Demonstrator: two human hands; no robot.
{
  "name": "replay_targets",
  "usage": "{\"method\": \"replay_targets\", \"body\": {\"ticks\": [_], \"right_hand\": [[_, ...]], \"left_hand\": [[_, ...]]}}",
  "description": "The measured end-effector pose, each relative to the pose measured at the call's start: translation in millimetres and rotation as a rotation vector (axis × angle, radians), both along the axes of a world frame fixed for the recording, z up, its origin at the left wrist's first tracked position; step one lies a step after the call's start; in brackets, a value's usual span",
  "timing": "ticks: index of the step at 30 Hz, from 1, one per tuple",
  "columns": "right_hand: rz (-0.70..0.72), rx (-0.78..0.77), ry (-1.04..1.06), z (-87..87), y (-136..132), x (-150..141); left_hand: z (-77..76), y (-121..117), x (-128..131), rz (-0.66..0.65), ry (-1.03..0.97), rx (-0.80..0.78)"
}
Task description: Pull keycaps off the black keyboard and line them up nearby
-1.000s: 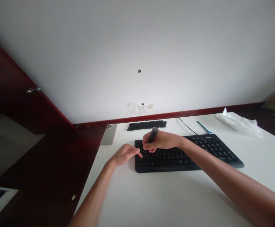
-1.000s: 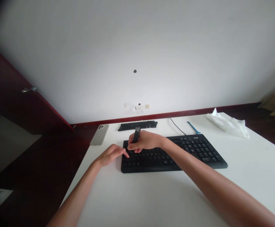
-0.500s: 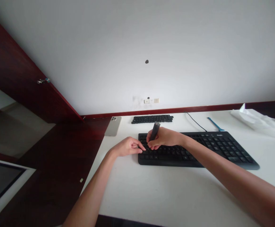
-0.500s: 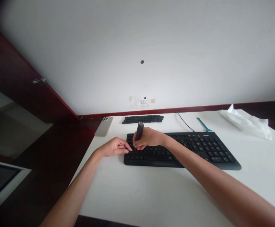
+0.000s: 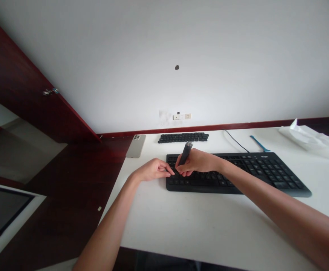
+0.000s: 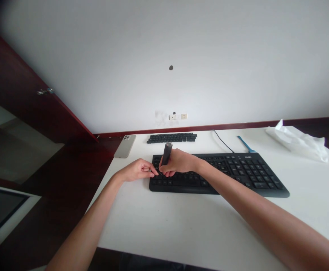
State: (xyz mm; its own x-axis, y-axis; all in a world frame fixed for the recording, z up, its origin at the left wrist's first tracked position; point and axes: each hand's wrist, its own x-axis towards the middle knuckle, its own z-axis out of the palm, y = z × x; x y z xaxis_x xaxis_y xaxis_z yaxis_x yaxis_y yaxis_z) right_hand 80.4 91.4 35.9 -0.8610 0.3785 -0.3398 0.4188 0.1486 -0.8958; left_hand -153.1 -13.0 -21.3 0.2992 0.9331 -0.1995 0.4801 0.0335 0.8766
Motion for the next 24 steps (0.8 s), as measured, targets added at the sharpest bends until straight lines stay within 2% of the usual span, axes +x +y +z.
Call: {"method": "replay_targets", "body": {"ticks": [7, 12, 24], "right_hand": [[-0.060, 0.294, 0.030, 6.7, -12.7, -0.3], [-0.041, 0.175, 0.027, 4.1, -9.9, 0.2], [-0.001, 0.052, 0.049, -7.5, -1.6, 0.6]], "left_hand": [[9.5, -1.6, 1.7, -0.046, 0.004, 0.018], [13.2, -2.2, 3.0, -0.047, 0.025, 0.008], [15.1, -2.4, 2.7, -0.039, -0.068, -0.061]]}}
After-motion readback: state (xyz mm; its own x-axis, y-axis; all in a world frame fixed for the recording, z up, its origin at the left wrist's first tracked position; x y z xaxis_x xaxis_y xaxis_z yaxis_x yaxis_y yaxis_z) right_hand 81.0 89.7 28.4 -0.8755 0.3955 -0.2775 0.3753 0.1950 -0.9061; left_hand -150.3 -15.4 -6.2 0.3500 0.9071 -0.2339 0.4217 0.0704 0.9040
